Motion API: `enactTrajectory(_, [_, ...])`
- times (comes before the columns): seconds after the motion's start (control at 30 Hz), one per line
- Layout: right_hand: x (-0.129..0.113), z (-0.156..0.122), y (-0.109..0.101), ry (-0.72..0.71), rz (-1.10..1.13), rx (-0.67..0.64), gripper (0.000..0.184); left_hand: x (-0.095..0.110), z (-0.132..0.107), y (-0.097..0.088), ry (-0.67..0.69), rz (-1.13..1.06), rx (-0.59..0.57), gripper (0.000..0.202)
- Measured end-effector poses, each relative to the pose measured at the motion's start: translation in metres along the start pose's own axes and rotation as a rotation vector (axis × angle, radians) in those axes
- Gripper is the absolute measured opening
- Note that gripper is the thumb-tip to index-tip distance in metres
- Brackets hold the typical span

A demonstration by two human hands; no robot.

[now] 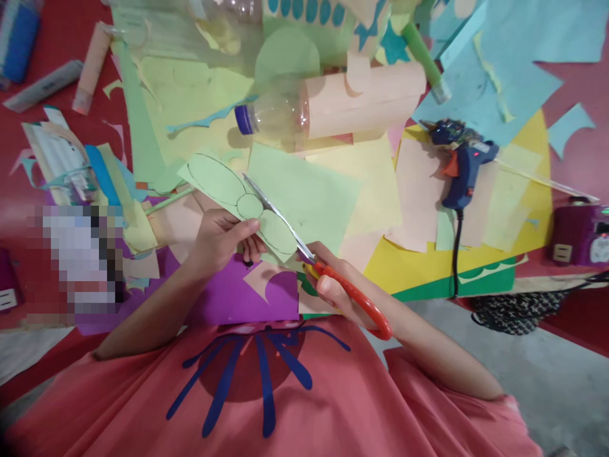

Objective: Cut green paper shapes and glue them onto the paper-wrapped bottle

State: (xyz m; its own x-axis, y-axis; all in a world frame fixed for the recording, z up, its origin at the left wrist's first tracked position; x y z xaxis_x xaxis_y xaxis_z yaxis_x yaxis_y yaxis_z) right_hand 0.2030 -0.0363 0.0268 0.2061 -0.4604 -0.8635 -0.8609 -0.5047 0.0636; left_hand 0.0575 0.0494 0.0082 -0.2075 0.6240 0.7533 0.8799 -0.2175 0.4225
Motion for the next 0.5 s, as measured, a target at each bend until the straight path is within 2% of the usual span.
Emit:
enactTrajectory(0.23, [0.005, -0.001, 0.001, 0.041, -0.072, -0.041, 0.070, 0.001, -0.001, -0.014, 0.104, 0.033, 0.132, 0.039])
enactTrajectory(0.5, [-0.006, -0.005, -0.002, -0.067, -0.132, -0.166, 0.059, 0.007, -0.003, -0.006, 0.136, 0.112, 0.042, 0.037])
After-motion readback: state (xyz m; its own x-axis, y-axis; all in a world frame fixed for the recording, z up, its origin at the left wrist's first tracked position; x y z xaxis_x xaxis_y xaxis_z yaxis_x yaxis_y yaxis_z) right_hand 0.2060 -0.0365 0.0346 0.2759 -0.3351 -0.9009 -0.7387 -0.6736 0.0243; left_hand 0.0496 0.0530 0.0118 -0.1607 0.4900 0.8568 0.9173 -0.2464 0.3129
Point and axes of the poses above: each hand's wrist, its own z-axis towards the middle knuckle, its own y-axis out of the palm, x = y × z, the point moved 8 cm from there along z, towards the middle knuckle, and after that the axes turned 13 degrees about -z, right-handed, at the moved point
